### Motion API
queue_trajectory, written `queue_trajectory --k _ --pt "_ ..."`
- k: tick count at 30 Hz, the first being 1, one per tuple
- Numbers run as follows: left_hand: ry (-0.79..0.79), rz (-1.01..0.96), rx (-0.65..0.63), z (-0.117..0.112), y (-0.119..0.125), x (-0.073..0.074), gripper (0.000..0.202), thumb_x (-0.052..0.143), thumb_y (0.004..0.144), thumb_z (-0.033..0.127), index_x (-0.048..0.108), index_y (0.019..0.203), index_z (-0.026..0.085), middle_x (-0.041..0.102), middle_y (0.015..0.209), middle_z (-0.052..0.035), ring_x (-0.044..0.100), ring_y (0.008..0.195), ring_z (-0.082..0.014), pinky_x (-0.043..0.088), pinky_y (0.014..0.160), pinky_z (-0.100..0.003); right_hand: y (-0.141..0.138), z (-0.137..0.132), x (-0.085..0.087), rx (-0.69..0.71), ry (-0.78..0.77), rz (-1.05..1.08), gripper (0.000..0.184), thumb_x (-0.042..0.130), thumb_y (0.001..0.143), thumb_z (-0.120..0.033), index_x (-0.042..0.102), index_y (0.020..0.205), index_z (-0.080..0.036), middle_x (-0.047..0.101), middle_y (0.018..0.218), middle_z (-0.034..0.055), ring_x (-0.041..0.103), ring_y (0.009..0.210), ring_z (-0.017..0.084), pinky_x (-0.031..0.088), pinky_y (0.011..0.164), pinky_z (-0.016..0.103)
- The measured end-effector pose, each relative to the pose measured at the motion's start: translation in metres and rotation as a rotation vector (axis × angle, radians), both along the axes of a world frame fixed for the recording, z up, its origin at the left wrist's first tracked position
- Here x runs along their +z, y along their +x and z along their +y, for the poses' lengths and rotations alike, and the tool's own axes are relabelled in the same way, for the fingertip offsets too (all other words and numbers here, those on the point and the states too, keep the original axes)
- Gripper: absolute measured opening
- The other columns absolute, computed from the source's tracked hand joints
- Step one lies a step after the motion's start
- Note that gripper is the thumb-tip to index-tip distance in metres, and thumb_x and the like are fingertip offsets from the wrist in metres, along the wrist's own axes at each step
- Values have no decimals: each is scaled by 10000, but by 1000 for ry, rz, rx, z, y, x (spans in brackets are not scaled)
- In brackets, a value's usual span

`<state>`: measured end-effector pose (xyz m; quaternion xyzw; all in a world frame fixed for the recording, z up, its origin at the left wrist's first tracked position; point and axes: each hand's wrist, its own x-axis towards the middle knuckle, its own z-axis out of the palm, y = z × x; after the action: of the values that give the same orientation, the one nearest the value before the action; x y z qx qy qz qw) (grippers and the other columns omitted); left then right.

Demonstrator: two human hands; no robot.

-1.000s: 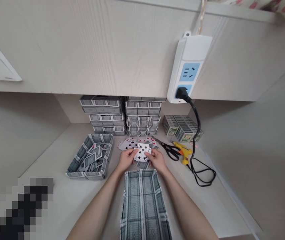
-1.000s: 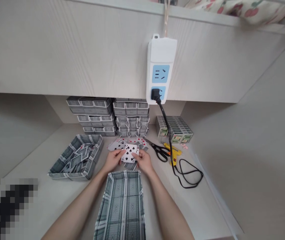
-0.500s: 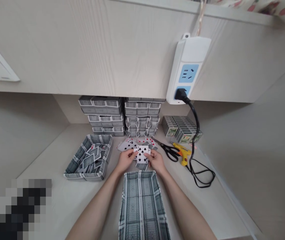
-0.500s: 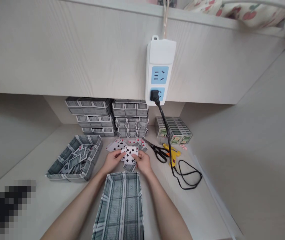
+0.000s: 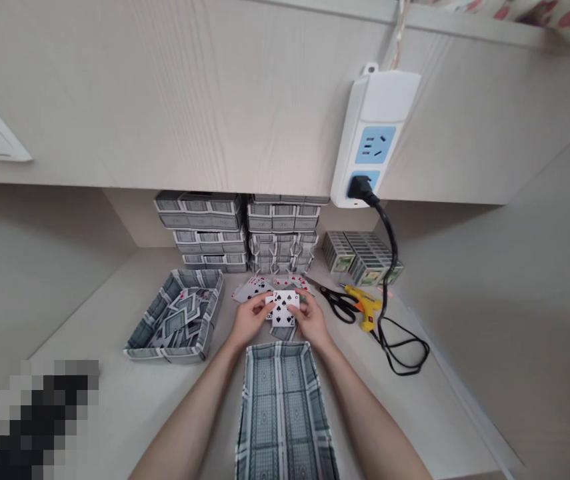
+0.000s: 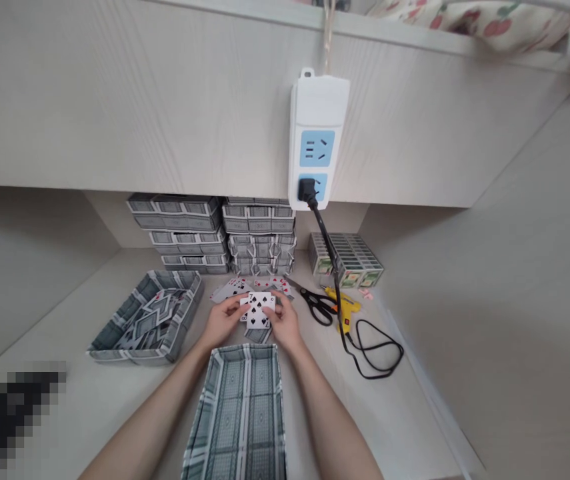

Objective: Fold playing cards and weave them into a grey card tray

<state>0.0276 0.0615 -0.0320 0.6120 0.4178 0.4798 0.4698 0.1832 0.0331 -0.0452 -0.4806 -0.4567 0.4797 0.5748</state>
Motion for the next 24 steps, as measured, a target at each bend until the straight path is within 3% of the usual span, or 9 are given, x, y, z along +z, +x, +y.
queue_trajectory --k 2,5,12,19,24 --pt "-34 7 -11 -2 0 2 403 587 653 367 582 980 130 607 617 -6 463 393 -56 378 354 -156 0 0 0 7 1 8 458 606 632 -368 421 1025 -222 585 587 -39 480 378 98 368 344 197" --pt "-64 6 -24 -5 0 5 410 577 664 378 566 983 120 557 566 17 378 320 -30 304 290 -150 0 0 1 24 -25 7 435 602 633 -367 403 991 -221 584 591 -43 453 331 90 355 295 198" --pt "-6 71 -175 -6 -2 7 452 519 726 361 461 1120 149 547 568 25 452 411 -57 362 402 -157 1 -1 4 20 -18 42 449 612 631 -373 374 980 -221 573 580 -52 424 294 76 327 258 187" --pt "-34 62 -199 -2 -2 4 460 500 741 347 419 1141 136 455 491 58 417 423 -60 323 418 -155 1 1 0 17 -18 35 486 631 617 -387 390 1002 -215 563 538 -57 413 296 71 308 255 172" --pt "-40 18 -198 0 -2 3 439 491 745 355 430 1119 133 438 498 60 378 421 -54 295 415 -156 0 1 1 17 -43 45 519 656 592 -377 405 1013 -207 584 563 -41 496 372 104 397 307 197"
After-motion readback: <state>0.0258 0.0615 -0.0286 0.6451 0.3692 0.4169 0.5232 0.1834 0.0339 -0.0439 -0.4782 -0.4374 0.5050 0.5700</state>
